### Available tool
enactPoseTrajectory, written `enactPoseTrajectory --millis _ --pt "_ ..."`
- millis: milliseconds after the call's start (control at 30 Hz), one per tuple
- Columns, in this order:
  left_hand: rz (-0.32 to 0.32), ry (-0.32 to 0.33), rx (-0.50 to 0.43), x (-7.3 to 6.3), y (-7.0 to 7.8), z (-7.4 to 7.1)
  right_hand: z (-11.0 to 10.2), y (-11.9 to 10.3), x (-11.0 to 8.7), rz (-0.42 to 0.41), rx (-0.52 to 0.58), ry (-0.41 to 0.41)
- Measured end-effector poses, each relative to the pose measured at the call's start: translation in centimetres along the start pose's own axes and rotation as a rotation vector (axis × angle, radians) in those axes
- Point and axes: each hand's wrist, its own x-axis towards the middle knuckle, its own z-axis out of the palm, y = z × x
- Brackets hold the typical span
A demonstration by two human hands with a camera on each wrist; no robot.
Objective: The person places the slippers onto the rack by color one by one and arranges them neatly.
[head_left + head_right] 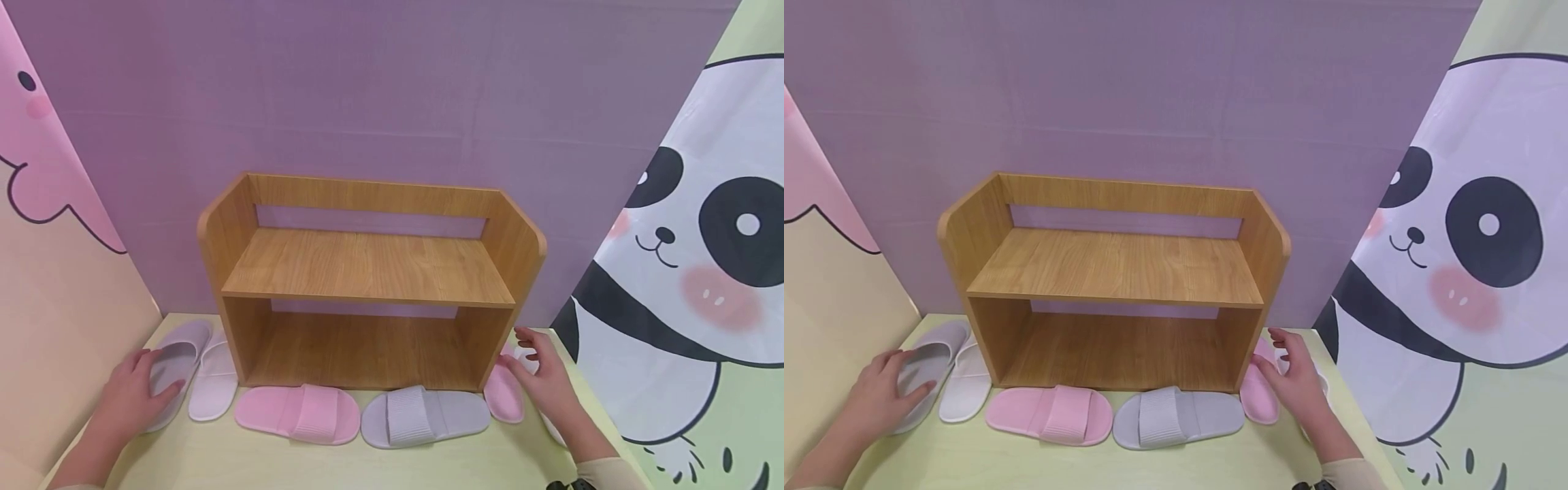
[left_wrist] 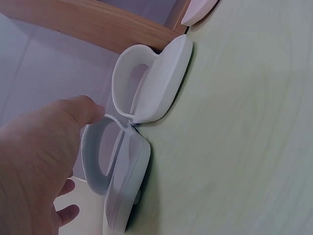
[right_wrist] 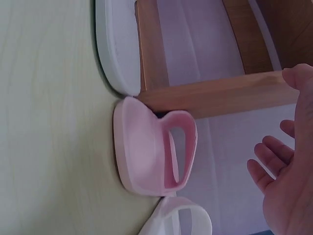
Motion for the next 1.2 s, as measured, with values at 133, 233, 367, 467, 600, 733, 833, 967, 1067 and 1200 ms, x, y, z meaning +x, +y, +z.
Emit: enactPoseTrajectory --millis 133,233,367,467,600,733,833,967,1067,1200 --pt "-0.013 -0.016 0.007 -0.3 0.0 -0.2 0.4 -0.3 -0.1 0.003 -0.003 0.013" --pt "-0.018 -0.025 0.011 -0.6 0.0 -0.3 0.8 -0.6 -0.1 0.011 -0.016 0.035" --pt "-0.008 -0.030 0.013 -1.0 -0.2 -0.3 1.4 -1.2 -0.2 0.040 -0.057 0.063" --pt "-0.014 -0.068 0.029 -1.2 -0.4 -0.4 1.9 -1.7 -0.4 0.073 -0.069 0.082" --pt "-0.018 -0.111 0.064 -1.3 -0.9 -0.2 2.4 -2.2 -0.4 0.101 -0.033 0.107" --pt "-0.004 -0.093 0.066 -1.4 -1.3 0.6 2.7 -2.5 -0.5 0.119 -0.012 0.135" --pt "-0.024 -0.121 0.061 -1.4 -1.0 0.8 3.1 -2.6 -0.5 0.131 0.018 0.170" --pt "-0.066 -0.188 0.077 -1.4 -0.5 0.3 4.0 -2.7 -0.3 0.151 0.040 0.208" --pt "-0.071 -0.203 0.089 -1.5 -0.7 0.3 4.6 -2.9 0.0 0.165 0.052 0.240" --pt "-0.065 -0.205 0.105 -1.9 -0.9 0.3 5.3 -3.2 0.1 0.154 0.060 0.292"
